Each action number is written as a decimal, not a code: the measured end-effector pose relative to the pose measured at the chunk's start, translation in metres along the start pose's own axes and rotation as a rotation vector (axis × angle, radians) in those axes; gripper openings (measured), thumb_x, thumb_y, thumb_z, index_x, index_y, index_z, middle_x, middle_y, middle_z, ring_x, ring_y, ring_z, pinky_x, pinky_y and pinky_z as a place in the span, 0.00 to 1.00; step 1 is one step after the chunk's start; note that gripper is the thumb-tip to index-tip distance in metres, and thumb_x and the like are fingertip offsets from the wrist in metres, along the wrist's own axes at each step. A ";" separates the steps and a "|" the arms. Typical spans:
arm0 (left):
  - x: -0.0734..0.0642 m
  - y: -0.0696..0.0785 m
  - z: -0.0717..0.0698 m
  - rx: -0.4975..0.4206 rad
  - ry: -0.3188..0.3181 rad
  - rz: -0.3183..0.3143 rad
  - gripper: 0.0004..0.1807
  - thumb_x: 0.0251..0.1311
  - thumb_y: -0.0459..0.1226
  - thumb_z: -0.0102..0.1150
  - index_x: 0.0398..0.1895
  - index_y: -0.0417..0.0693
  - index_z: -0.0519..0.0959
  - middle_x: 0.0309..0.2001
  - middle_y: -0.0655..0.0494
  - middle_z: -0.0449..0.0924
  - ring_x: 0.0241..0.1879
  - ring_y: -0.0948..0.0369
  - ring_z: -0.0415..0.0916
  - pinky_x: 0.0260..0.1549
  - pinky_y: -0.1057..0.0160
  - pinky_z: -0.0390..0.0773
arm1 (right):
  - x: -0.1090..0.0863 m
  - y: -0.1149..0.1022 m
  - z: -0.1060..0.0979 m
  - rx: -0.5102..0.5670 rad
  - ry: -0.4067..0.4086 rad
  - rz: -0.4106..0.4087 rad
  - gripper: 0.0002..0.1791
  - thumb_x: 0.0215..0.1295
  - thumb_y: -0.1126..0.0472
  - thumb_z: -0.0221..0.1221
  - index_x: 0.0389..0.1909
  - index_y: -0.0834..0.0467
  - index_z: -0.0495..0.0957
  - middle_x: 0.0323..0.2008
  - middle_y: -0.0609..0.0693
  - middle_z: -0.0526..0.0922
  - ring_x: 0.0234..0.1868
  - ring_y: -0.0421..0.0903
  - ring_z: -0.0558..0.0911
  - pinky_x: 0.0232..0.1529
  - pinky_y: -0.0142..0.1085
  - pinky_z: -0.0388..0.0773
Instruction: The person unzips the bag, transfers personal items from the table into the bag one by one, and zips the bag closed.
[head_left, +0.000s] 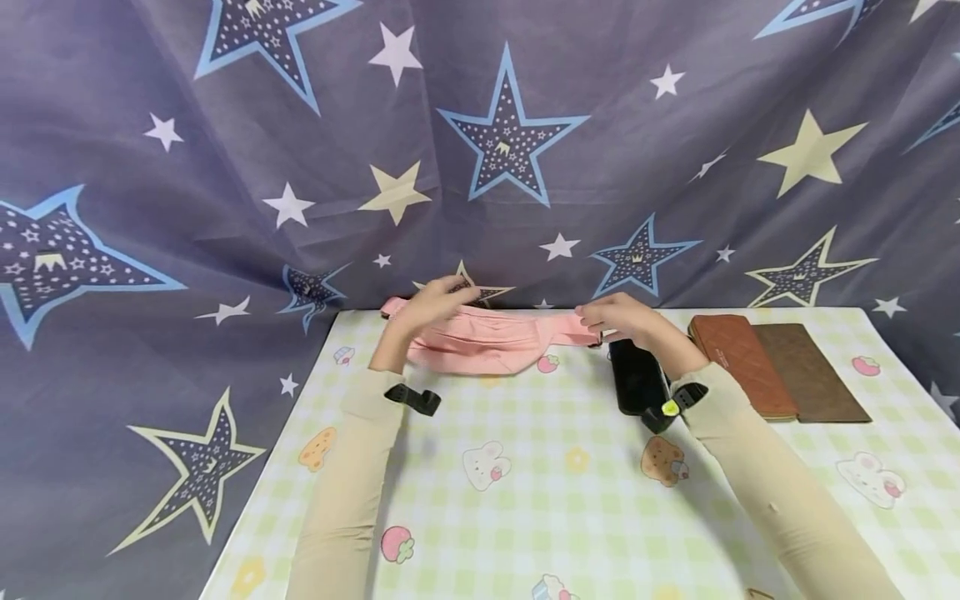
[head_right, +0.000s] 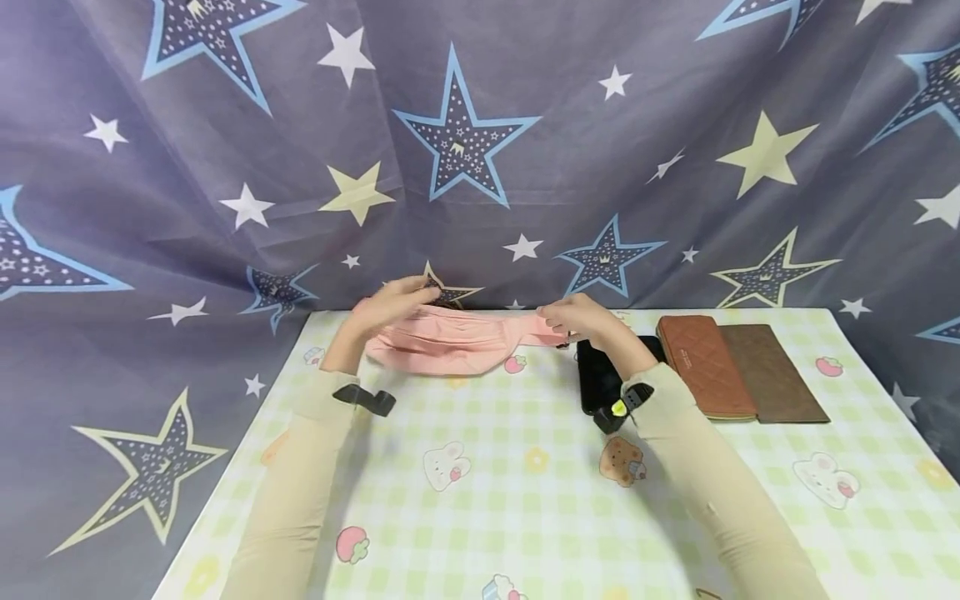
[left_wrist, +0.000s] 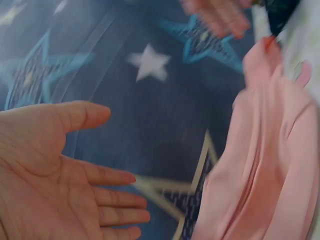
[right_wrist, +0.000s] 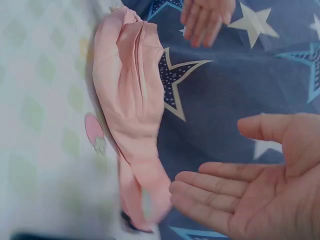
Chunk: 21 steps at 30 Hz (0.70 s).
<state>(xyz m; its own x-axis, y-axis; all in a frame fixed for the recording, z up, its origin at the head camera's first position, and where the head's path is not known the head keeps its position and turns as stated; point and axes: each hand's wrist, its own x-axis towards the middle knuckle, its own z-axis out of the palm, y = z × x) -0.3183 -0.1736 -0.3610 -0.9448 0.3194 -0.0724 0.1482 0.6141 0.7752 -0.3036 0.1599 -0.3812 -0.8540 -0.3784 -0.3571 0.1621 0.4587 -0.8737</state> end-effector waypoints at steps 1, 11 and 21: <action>-0.001 -0.007 -0.009 -0.057 0.005 -0.040 0.39 0.74 0.50 0.51 0.77 0.33 0.56 0.77 0.36 0.58 0.75 0.42 0.61 0.75 0.45 0.64 | 0.006 -0.001 0.000 0.069 -0.023 0.041 0.34 0.78 0.54 0.49 0.76 0.70 0.57 0.73 0.71 0.63 0.75 0.66 0.64 0.77 0.57 0.61; -0.010 -0.079 -0.057 -0.326 0.199 -0.402 0.32 0.70 0.51 0.52 0.68 0.38 0.70 0.66 0.40 0.71 0.67 0.46 0.67 0.72 0.50 0.65 | 0.053 0.010 0.006 0.526 -0.184 0.279 0.36 0.81 0.54 0.37 0.79 0.72 0.40 0.80 0.70 0.45 0.81 0.63 0.52 0.82 0.48 0.52; -0.004 -0.125 -0.059 -0.503 0.210 -0.530 0.32 0.73 0.46 0.47 0.69 0.29 0.63 0.57 0.42 0.73 0.48 0.57 0.74 0.66 0.58 0.72 | 0.070 0.021 0.019 0.625 -0.146 0.335 0.35 0.80 0.56 0.36 0.78 0.72 0.42 0.80 0.67 0.47 0.81 0.58 0.53 0.81 0.43 0.53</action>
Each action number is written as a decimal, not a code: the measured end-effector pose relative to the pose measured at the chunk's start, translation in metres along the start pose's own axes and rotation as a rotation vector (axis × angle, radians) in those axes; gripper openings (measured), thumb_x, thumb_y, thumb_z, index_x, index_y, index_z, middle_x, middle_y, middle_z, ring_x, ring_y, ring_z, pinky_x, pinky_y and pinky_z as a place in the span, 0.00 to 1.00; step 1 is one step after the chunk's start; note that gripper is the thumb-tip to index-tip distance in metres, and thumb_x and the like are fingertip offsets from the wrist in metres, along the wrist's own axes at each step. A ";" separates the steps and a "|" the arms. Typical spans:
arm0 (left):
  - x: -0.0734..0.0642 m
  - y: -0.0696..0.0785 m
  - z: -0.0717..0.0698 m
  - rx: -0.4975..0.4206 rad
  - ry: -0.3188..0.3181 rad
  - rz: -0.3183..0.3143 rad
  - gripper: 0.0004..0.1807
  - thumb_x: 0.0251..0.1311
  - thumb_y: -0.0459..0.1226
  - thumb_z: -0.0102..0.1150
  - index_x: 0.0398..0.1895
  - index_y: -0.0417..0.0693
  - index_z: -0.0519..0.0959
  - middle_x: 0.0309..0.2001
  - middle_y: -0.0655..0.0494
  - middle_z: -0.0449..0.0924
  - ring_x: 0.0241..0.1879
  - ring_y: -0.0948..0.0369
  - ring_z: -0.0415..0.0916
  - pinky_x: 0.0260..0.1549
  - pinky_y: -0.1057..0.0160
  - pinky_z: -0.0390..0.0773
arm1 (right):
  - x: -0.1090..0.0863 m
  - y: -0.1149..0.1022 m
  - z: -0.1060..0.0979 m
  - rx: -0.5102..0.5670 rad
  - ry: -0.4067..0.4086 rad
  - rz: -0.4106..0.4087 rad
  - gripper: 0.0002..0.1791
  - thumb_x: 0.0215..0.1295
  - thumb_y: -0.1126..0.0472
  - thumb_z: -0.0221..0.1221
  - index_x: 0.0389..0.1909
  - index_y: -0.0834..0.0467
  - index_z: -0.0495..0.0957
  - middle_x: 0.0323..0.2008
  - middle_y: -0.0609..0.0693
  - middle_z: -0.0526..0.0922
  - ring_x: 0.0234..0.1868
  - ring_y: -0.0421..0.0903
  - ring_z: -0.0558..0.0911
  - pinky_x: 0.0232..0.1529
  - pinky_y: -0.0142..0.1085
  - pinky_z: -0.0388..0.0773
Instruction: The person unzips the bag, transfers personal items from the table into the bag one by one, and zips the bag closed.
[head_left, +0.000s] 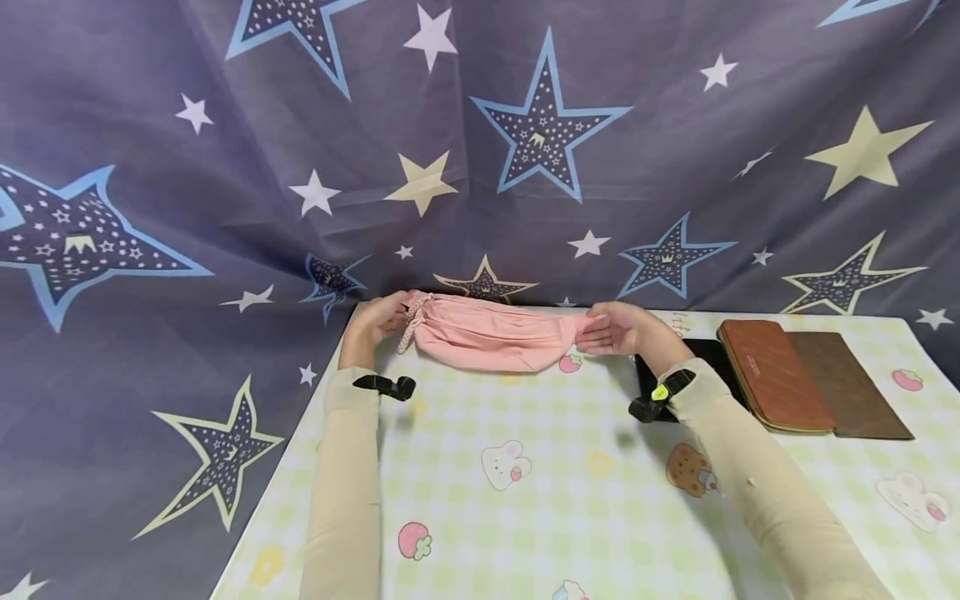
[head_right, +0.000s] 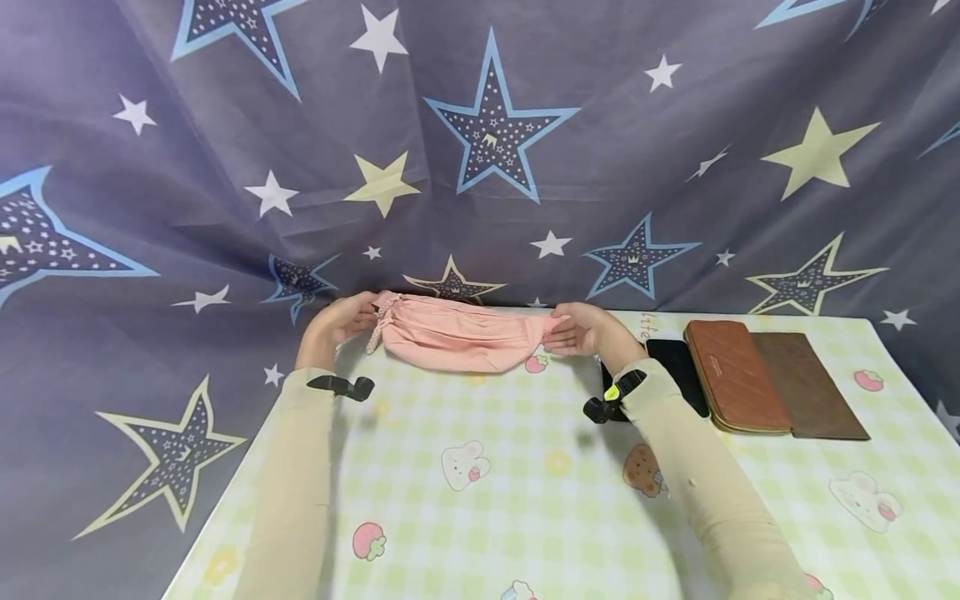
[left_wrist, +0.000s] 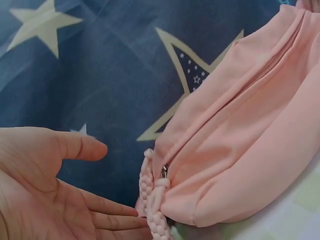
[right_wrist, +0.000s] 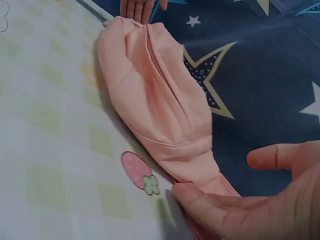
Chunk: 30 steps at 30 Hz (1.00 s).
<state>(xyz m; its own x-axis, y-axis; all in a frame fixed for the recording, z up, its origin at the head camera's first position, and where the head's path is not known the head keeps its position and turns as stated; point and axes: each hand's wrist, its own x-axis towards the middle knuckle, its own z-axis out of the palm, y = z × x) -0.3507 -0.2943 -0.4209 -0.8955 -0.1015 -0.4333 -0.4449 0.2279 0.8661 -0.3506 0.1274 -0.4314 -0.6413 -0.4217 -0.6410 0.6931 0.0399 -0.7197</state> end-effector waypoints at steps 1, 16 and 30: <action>0.003 -0.002 0.000 -0.019 -0.008 -0.011 0.34 0.73 0.46 0.46 0.71 0.28 0.60 0.61 0.39 0.70 0.52 0.54 0.73 0.71 0.55 0.68 | 0.001 0.000 0.000 0.010 0.005 -0.001 0.35 0.80 0.56 0.37 0.78 0.72 0.43 0.79 0.67 0.49 0.81 0.58 0.54 0.81 0.43 0.54; 0.019 -0.022 -0.003 -0.103 -0.099 -0.036 0.22 0.72 0.39 0.56 0.65 0.39 0.74 0.53 0.51 0.82 0.38 0.70 0.79 0.65 0.62 0.75 | 0.007 0.001 0.016 0.069 0.049 -0.081 0.12 0.80 0.61 0.41 0.51 0.63 0.69 0.61 0.66 0.76 0.65 0.57 0.76 0.80 0.43 0.58; -0.017 -0.002 0.017 -0.442 -0.186 0.074 0.15 0.71 0.30 0.56 0.26 0.50 0.84 0.22 0.62 0.86 0.25 0.70 0.82 0.27 0.74 0.79 | -0.026 -0.005 0.009 0.463 0.067 -0.280 0.20 0.77 0.66 0.52 0.25 0.58 0.86 0.29 0.51 0.89 0.35 0.43 0.87 0.49 0.36 0.87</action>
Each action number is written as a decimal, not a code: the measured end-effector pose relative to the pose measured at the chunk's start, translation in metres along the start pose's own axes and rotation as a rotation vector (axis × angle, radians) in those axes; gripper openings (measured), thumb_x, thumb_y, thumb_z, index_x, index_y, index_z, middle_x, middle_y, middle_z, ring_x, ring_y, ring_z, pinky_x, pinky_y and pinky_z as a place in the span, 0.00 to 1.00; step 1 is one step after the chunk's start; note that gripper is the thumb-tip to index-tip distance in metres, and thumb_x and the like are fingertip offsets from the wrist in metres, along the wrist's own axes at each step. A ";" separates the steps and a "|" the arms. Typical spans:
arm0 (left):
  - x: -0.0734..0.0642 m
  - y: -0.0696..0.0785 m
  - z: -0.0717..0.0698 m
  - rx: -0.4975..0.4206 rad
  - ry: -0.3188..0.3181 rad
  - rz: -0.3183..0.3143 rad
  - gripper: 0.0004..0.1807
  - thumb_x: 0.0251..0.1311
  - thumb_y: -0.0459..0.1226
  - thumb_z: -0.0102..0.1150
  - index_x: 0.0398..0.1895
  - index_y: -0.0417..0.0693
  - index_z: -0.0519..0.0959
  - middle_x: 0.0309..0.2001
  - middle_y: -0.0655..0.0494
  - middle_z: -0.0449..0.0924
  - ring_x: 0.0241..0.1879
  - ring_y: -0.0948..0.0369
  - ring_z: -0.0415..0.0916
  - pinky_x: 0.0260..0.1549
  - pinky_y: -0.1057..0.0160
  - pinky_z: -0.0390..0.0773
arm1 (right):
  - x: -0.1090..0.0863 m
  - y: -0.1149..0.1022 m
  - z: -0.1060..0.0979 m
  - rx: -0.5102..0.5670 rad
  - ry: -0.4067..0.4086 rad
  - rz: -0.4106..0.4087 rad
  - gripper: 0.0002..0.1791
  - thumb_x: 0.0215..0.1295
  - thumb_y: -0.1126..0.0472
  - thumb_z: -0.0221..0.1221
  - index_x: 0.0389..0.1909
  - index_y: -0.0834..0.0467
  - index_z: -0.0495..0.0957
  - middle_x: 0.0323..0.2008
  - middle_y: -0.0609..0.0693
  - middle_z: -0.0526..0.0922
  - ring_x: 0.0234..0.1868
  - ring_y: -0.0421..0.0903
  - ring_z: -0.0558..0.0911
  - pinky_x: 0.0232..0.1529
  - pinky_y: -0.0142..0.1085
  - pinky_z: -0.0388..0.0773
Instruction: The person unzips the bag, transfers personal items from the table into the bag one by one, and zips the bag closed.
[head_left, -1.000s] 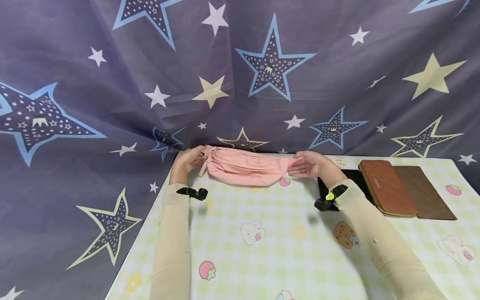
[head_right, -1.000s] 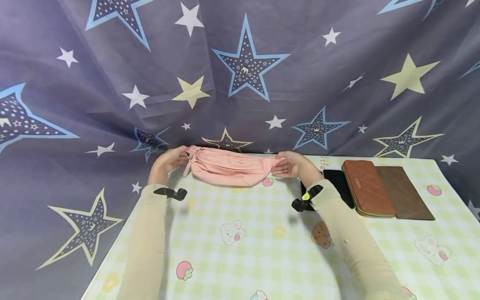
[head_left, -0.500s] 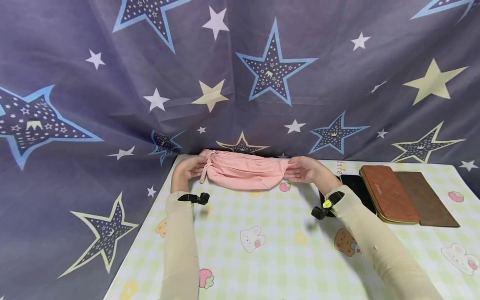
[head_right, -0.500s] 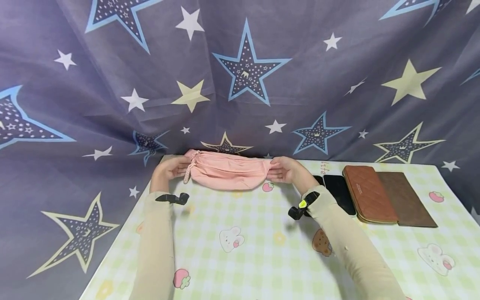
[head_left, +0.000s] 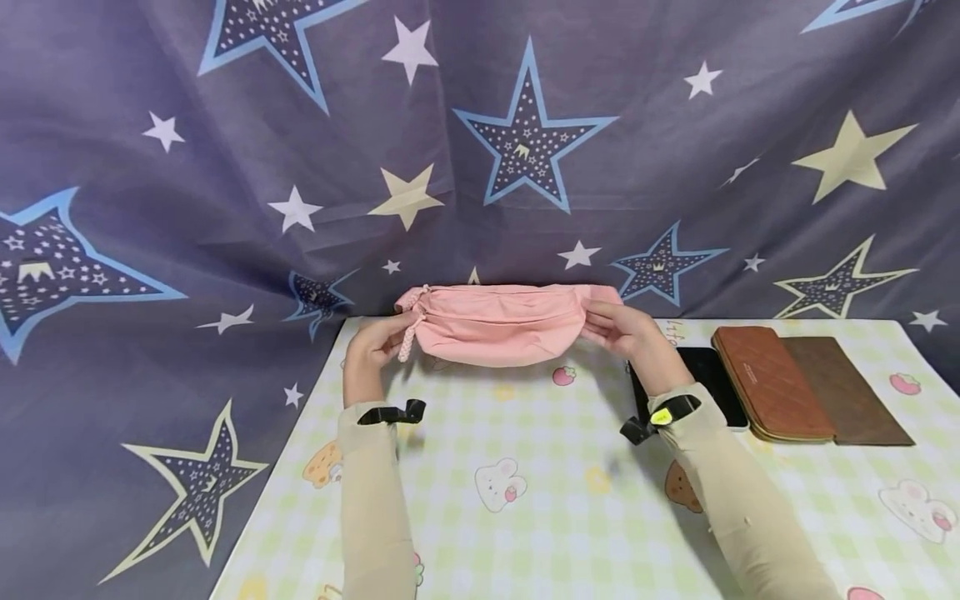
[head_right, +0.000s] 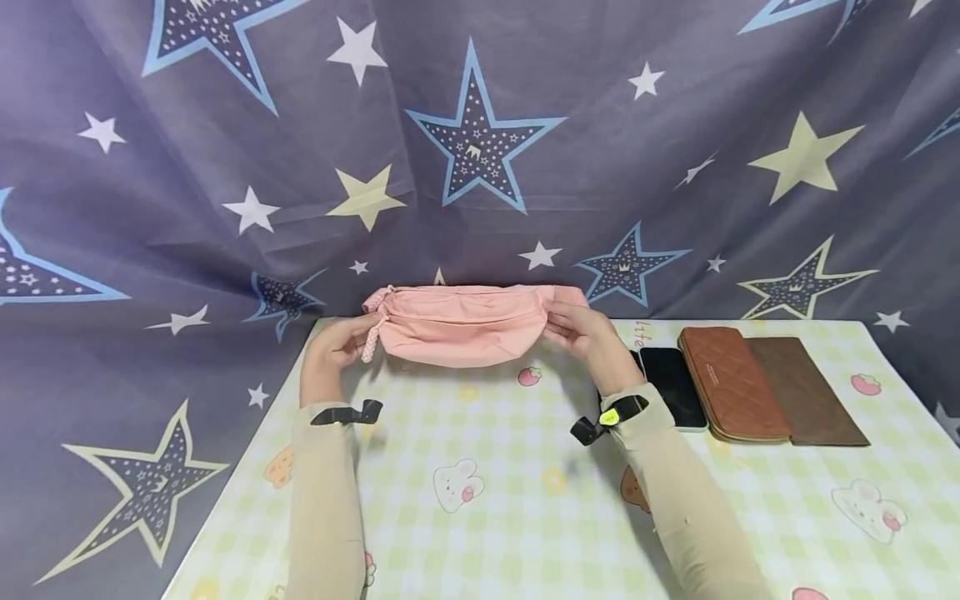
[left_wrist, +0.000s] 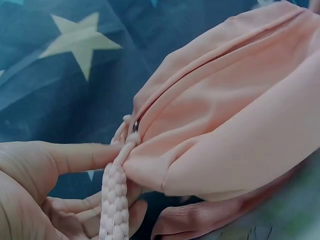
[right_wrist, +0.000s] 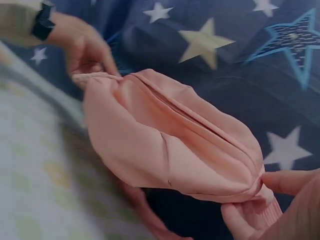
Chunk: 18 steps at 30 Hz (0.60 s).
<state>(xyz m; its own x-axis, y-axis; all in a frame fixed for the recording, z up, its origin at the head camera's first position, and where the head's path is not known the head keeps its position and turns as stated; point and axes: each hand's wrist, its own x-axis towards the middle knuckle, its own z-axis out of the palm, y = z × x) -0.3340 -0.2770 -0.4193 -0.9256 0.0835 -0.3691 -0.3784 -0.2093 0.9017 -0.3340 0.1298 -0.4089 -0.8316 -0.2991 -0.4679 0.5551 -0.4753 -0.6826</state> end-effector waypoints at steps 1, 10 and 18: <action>-0.001 -0.001 0.001 -0.034 -0.038 0.007 0.16 0.72 0.29 0.55 0.27 0.50 0.85 0.23 0.62 0.86 0.26 0.70 0.83 0.28 0.74 0.80 | -0.003 -0.001 -0.003 0.019 -0.013 -0.018 0.20 0.77 0.67 0.52 0.25 0.58 0.87 0.29 0.51 0.89 0.35 0.43 0.88 0.46 0.35 0.88; 0.000 -0.009 0.013 -0.077 -0.145 0.082 0.11 0.74 0.25 0.47 0.49 0.43 0.78 0.32 0.63 0.88 0.34 0.70 0.85 0.35 0.74 0.83 | -0.018 -0.007 -0.034 -0.141 -0.129 -0.163 0.19 0.78 0.66 0.50 0.30 0.55 0.88 0.33 0.47 0.91 0.39 0.39 0.89 0.43 0.32 0.87; 0.012 -0.007 0.028 0.009 -0.117 0.085 0.32 0.72 0.24 0.50 0.76 0.27 0.54 0.34 0.63 0.87 0.34 0.70 0.85 0.40 0.73 0.84 | -0.032 -0.021 -0.038 -0.308 0.009 -0.277 0.15 0.73 0.64 0.59 0.26 0.52 0.86 0.26 0.45 0.89 0.31 0.36 0.89 0.37 0.30 0.88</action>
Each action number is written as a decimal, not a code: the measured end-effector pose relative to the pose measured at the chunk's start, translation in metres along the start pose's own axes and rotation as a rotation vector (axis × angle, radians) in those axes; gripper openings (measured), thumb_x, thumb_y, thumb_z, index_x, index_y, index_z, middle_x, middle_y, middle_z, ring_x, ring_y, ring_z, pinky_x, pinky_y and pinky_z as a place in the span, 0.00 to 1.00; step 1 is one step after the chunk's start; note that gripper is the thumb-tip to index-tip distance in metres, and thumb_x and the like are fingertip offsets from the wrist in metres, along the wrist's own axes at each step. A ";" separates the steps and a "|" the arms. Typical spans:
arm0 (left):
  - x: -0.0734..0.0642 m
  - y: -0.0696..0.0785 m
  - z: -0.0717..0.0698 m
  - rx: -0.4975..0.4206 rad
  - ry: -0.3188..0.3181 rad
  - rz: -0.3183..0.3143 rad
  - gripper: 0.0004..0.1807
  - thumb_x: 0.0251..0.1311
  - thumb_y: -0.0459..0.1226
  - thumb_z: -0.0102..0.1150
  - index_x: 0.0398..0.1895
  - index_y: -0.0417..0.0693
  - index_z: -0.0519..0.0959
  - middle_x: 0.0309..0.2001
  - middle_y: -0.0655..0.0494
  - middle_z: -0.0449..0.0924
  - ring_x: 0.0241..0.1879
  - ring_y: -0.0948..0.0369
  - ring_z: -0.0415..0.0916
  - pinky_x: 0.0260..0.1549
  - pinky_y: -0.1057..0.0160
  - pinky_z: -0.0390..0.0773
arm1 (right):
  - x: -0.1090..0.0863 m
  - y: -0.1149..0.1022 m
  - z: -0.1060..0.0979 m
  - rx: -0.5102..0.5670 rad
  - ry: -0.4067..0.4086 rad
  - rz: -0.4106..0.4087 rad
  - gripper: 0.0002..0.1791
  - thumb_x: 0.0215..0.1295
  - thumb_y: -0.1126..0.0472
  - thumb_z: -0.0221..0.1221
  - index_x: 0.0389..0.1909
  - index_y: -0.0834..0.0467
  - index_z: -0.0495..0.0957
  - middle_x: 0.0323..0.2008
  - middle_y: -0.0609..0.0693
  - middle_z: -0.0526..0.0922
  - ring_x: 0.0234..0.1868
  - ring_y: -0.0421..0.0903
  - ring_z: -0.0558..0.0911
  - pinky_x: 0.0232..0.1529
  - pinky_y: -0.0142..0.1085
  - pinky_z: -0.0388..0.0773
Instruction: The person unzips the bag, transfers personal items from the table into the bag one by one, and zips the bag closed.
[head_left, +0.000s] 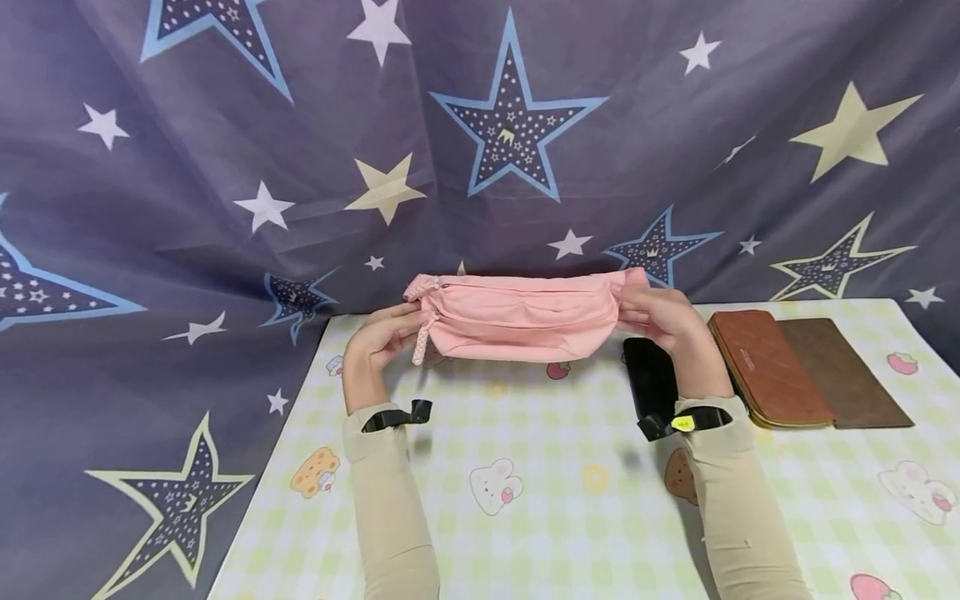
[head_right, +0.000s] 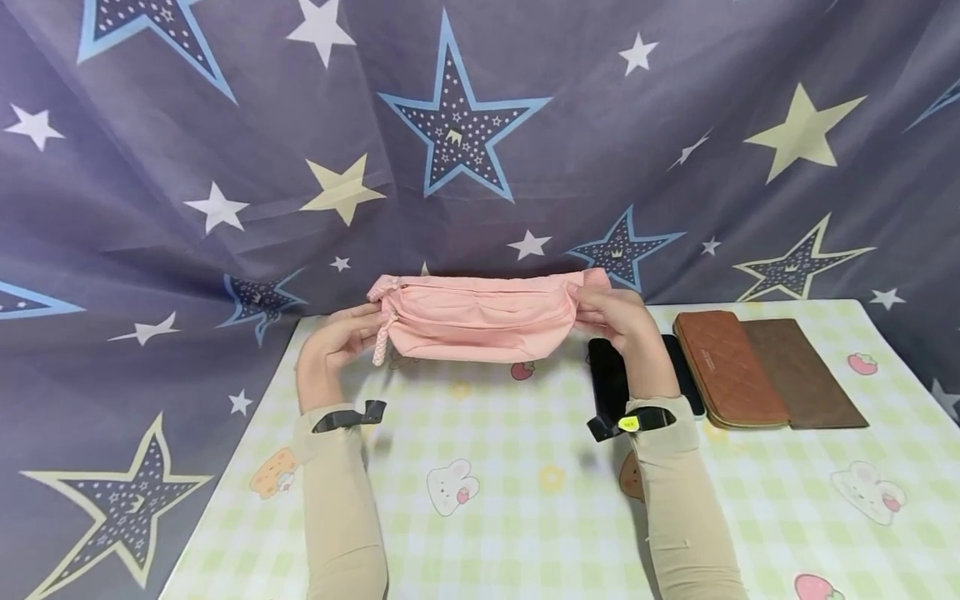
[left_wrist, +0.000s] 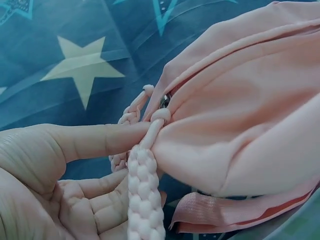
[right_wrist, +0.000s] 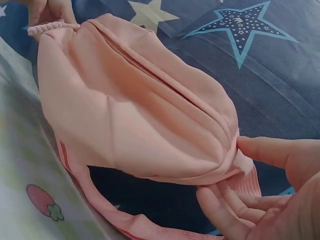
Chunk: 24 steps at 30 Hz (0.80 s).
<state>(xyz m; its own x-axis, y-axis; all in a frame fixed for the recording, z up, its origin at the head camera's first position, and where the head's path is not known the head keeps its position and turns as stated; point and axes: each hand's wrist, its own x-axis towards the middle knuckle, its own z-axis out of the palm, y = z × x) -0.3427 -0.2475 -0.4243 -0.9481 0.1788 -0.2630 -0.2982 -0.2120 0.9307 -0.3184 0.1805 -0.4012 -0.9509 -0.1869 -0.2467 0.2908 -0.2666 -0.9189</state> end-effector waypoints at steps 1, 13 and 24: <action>-0.001 0.000 0.001 0.008 0.010 0.000 0.31 0.72 0.24 0.51 0.75 0.28 0.56 0.33 0.63 0.87 0.35 0.70 0.85 0.41 0.72 0.84 | -0.001 -0.001 -0.001 -0.010 0.003 0.002 0.14 0.73 0.64 0.59 0.26 0.52 0.86 0.26 0.45 0.89 0.30 0.36 0.88 0.37 0.30 0.88; -0.004 -0.007 0.025 0.124 0.103 0.000 0.03 0.68 0.30 0.63 0.36 0.46 0.83 0.27 0.61 0.87 0.30 0.66 0.86 0.38 0.69 0.87 | 0.007 0.009 -0.010 -0.235 0.035 0.078 0.25 0.71 0.53 0.63 0.59 0.62 0.66 0.26 0.37 0.87 0.30 0.32 0.87 0.40 0.29 0.87; 0.002 -0.007 0.035 0.148 0.166 -0.024 0.03 0.63 0.32 0.68 0.35 0.42 0.84 0.26 0.59 0.86 0.28 0.66 0.85 0.37 0.69 0.87 | 0.019 0.021 -0.013 -0.398 0.102 0.102 0.48 0.70 0.51 0.64 0.76 0.74 0.51 0.25 0.34 0.84 0.29 0.30 0.85 0.41 0.28 0.87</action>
<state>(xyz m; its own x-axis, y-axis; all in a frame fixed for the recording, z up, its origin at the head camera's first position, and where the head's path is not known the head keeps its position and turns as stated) -0.3381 -0.2117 -0.4225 -0.9497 0.0189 -0.3125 -0.3131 -0.0643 0.9475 -0.3320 0.1832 -0.4292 -0.9307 -0.0934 -0.3538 0.3398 0.1381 -0.9303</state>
